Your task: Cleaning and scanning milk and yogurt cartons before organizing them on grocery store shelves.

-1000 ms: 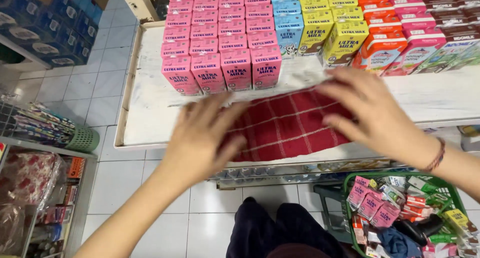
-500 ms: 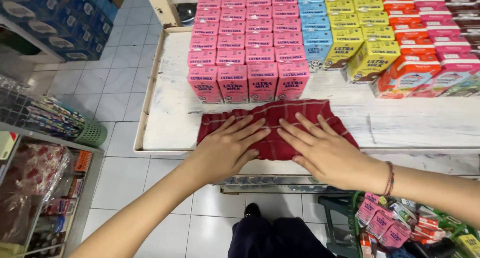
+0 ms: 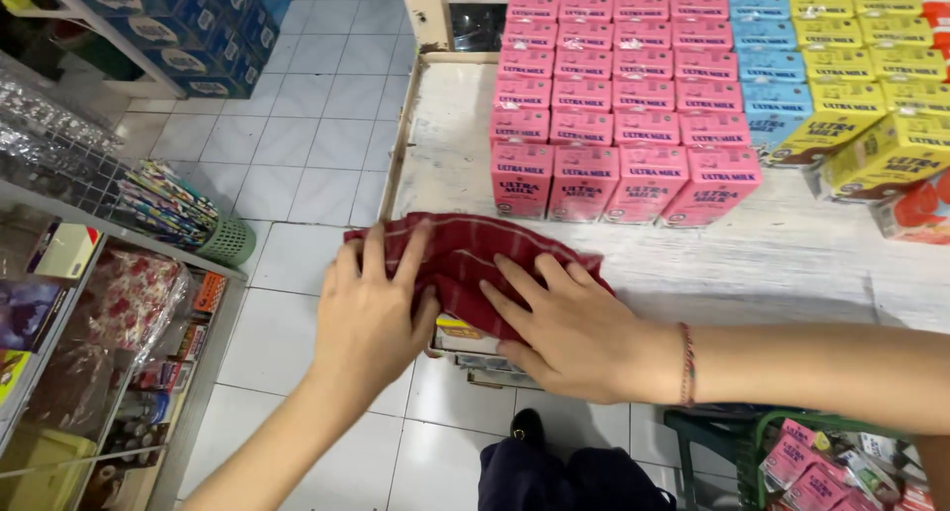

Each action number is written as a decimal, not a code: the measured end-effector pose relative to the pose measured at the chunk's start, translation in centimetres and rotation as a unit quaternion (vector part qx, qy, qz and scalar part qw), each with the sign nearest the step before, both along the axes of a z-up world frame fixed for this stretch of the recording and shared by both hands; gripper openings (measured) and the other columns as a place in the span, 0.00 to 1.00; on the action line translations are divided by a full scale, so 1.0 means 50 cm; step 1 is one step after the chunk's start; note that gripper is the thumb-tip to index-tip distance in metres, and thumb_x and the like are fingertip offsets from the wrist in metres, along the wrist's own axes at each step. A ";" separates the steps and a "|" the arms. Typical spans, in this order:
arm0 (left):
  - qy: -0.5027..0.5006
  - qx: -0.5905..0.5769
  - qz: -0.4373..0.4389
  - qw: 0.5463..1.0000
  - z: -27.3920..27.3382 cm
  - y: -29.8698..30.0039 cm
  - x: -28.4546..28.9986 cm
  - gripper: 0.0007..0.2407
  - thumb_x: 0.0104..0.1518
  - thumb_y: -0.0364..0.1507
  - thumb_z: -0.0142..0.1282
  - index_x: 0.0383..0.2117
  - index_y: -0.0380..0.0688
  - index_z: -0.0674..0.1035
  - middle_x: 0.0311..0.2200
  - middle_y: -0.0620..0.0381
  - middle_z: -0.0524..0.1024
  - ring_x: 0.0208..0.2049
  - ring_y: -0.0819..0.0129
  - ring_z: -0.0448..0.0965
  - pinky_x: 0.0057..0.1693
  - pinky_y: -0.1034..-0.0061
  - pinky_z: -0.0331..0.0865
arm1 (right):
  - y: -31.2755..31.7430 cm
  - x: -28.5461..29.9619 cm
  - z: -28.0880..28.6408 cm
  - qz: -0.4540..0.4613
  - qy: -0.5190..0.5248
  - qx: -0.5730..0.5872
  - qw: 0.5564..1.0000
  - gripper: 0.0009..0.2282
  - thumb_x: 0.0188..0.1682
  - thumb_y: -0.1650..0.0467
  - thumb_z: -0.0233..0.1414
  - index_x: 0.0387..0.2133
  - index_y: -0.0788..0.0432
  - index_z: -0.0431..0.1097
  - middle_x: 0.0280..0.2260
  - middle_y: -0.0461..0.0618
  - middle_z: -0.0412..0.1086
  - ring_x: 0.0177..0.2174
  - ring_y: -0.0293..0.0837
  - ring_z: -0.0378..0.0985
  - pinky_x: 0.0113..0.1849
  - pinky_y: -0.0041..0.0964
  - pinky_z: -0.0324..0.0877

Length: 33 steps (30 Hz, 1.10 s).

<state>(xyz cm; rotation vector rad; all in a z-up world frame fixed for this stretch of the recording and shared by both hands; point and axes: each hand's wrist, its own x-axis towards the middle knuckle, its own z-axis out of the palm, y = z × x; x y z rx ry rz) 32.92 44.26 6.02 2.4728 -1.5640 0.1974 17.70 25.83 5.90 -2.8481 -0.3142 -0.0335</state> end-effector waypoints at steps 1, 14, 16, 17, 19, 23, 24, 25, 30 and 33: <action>-0.004 -0.021 0.050 0.999 -0.013 0.002 -0.004 0.25 0.52 0.32 0.56 0.59 0.44 0.73 0.58 0.30 0.67 0.57 0.37 0.65 0.59 0.55 0.62 | 0.000 0.000 0.003 0.012 -0.015 0.006 1.000 0.26 0.51 0.61 0.48 0.57 0.69 0.60 0.57 0.68 0.59 0.48 0.64 0.62 0.49 0.59 0.61; 0.099 0.067 -0.093 0.988 -0.046 -0.114 0.171 0.22 0.58 0.28 0.47 0.62 0.53 0.71 0.68 0.33 0.55 0.69 0.38 0.53 0.68 0.61 0.55 | 0.049 0.077 -0.048 0.054 -0.096 -0.027 0.994 0.34 0.46 0.57 0.52 0.58 0.73 0.58 0.59 0.70 0.56 0.64 0.65 0.49 0.61 0.68 0.42; 0.158 0.069 -0.082 0.982 -0.100 -0.137 0.190 0.23 0.64 0.35 0.44 0.67 0.43 0.64 0.68 0.30 0.51 0.70 0.36 0.47 0.70 0.56 0.47 | 0.075 0.102 -0.045 0.020 -0.099 -0.040 0.994 0.34 0.45 0.58 0.51 0.59 0.74 0.56 0.58 0.76 0.55 0.61 0.72 0.50 0.57 0.73 0.41; 0.158 0.069 -0.083 0.982 -0.110 -0.151 0.203 0.23 0.64 0.35 0.44 0.67 0.43 0.64 0.68 0.30 0.51 0.70 0.36 0.47 0.70 0.56 0.47 | 0.084 0.114 -0.045 0.020 -0.099 -0.040 0.994 0.34 0.45 0.58 0.51 0.59 0.74 0.56 0.58 0.76 0.55 0.61 0.72 0.50 0.57 0.73 0.41; 0.089 0.030 -0.105 0.990 -0.131 -0.181 0.226 0.25 0.64 0.36 0.43 0.68 0.40 0.60 0.69 0.35 0.53 0.71 0.41 0.49 0.71 0.51 0.45 | 0.101 0.136 -0.045 -0.022 -0.004 -0.054 0.998 0.33 0.48 0.58 0.49 0.58 0.74 0.54 0.57 0.78 0.53 0.61 0.76 0.48 0.57 0.79 0.40; 0.070 0.054 -0.120 0.989 -0.113 -0.241 0.261 0.26 0.61 0.33 0.44 0.69 0.46 0.59 0.70 0.45 0.54 0.71 0.45 0.49 0.70 0.46 0.44 | 0.112 0.183 -0.055 -0.046 -0.060 -0.032 0.997 0.35 0.49 0.56 0.49 0.58 0.77 0.54 0.58 0.82 0.51 0.60 0.79 0.48 0.53 0.82 0.42; 0.063 0.059 -0.123 0.989 -0.113 -0.255 0.272 0.26 0.61 0.32 0.44 0.69 0.48 0.59 0.71 0.48 0.54 0.71 0.46 0.48 0.70 0.44 0.43 | 0.112 0.196 -0.055 -0.062 -0.058 -0.031 0.996 0.36 0.50 0.55 0.48 0.59 0.77 0.52 0.58 0.82 0.50 0.58 0.81 0.48 0.52 0.84 0.42; 0.057 0.063 -0.125 0.988 -0.113 -0.269 0.283 0.26 0.61 0.32 0.44 0.69 0.50 0.58 0.71 0.51 0.54 0.71 0.46 0.48 0.70 0.42 0.43 | 0.112 0.209 -0.056 -0.077 -0.057 -0.030 0.995 0.37 0.50 0.54 0.47 0.60 0.78 0.51 0.58 0.82 0.50 0.57 0.82 0.48 0.51 0.85 0.42; 0.061 0.086 -0.129 0.986 -0.125 -0.353 0.345 0.27 0.62 0.30 0.43 0.70 0.53 0.55 0.72 0.53 0.52 0.72 0.48 0.47 0.70 0.42 0.43 | 0.088 0.287 -0.086 -0.145 -0.064 -0.053 0.986 0.37 0.49 0.54 0.47 0.61 0.75 0.50 0.60 0.80 0.48 0.60 0.80 0.46 0.52 0.87 0.41; 0.051 0.104 -0.122 0.986 -0.131 -0.405 0.377 0.27 0.63 0.29 0.42 0.71 0.54 0.53 0.72 0.53 0.50 0.72 0.50 0.46 0.70 0.42 0.43 | 0.066 0.329 -0.100 -0.190 -0.052 -0.050 0.979 0.38 0.49 0.54 0.48 0.62 0.74 0.49 0.61 0.78 0.48 0.60 0.80 0.45 0.53 0.87 0.40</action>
